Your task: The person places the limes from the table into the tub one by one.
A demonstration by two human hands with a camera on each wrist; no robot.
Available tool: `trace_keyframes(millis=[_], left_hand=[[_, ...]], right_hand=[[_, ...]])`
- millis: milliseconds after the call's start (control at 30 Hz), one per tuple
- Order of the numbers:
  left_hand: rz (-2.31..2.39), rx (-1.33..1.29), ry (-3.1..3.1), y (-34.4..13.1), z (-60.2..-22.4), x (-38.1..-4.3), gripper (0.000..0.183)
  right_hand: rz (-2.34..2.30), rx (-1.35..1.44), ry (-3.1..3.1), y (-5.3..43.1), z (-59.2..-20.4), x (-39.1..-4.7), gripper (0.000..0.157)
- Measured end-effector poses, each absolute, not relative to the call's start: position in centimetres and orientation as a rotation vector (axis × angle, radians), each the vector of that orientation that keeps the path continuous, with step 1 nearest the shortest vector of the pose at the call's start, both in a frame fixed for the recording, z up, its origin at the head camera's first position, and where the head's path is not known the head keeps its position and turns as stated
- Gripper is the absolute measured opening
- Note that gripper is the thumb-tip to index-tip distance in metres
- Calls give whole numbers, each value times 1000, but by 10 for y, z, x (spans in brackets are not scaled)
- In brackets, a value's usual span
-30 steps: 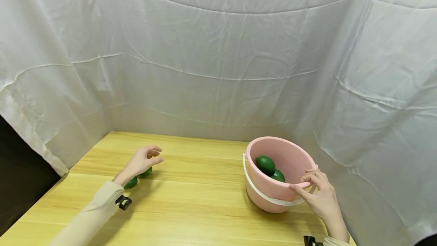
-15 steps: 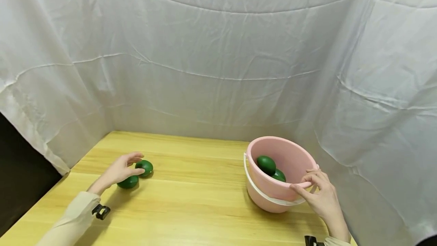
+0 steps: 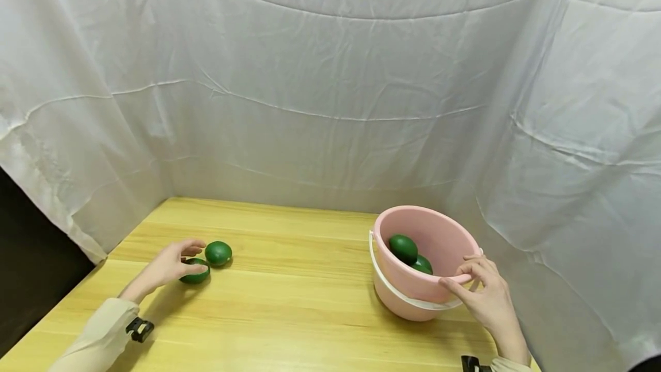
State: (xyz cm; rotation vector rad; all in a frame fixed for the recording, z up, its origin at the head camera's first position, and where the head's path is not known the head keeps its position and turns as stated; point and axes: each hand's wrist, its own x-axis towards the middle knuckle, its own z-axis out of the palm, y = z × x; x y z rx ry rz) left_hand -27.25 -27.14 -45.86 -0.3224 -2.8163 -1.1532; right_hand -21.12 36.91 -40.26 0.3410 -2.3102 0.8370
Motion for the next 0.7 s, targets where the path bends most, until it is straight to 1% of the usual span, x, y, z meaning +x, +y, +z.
trace_keyframes(millis=[133, 333, 567, 700], left_hand=[[-1109, -289, -2866, -270, -461, -272, 59], [-1053, -207, -2916, -270, -463, -271, 52], [-1010, -63, -3016, -271, -463, -273, 58], [-998, -31, -3039, -273, -465, -274, 59]], right_hand=[[836, 336, -2313, 369, -402, -211, 29], [843, 344, -2313, 369, -403, -212, 29], [842, 335, -2318, 369, -404, -211, 30], [848, 341, -2311, 369, -402, -211, 30]])
